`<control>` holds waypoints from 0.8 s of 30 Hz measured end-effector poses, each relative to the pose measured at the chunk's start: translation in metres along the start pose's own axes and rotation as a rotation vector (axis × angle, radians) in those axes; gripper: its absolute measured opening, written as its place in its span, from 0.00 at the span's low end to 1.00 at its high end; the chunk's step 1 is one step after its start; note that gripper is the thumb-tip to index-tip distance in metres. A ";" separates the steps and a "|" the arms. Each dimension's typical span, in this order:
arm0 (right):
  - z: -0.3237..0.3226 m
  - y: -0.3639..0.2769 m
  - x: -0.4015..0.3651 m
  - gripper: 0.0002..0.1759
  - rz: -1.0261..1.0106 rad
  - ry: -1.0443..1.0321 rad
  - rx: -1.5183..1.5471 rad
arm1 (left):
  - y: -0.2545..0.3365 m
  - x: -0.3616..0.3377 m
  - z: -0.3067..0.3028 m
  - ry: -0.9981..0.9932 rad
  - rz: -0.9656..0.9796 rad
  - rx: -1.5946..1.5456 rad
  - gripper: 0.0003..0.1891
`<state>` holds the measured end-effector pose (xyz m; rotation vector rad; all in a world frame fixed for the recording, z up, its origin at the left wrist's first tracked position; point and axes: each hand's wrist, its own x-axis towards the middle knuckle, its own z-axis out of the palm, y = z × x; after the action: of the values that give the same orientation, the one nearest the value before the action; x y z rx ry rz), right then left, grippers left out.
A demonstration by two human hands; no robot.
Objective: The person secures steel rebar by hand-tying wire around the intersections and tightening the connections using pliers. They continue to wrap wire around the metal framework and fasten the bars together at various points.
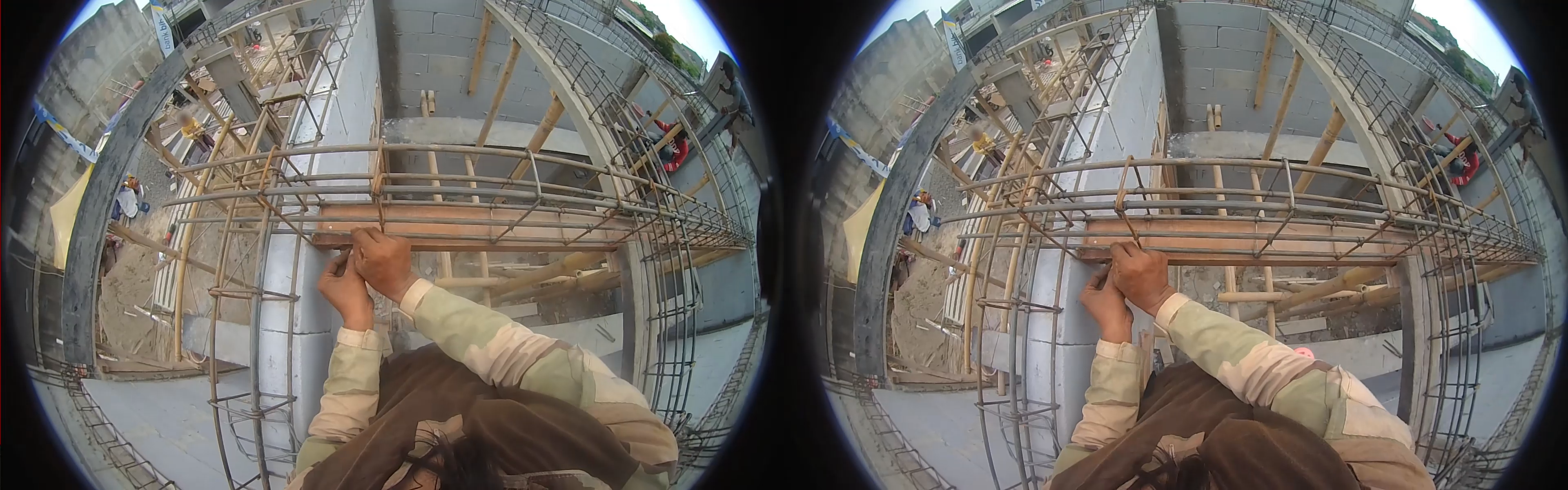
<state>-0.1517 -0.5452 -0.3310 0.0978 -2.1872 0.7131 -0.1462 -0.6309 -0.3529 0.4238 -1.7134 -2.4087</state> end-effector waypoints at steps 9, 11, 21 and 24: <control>-0.002 0.005 0.004 0.05 -0.033 0.028 0.064 | 0.042 0.021 -0.010 -0.280 0.395 0.952 0.10; -0.001 0.007 0.000 0.07 -0.025 0.012 0.054 | 0.041 0.006 -0.010 -0.238 0.553 0.843 0.11; -0.008 0.005 0.008 0.07 -0.058 0.043 0.129 | 0.025 0.002 -0.006 -0.274 0.357 0.646 0.12; -0.023 0.003 0.006 0.07 -0.063 0.031 0.155 | 0.014 -0.014 -0.003 -0.188 0.307 0.503 0.13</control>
<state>-0.1407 -0.5297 -0.3161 0.2330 -2.0883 0.8423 -0.1327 -0.6342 -0.3388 -0.0198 -2.2731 -1.8418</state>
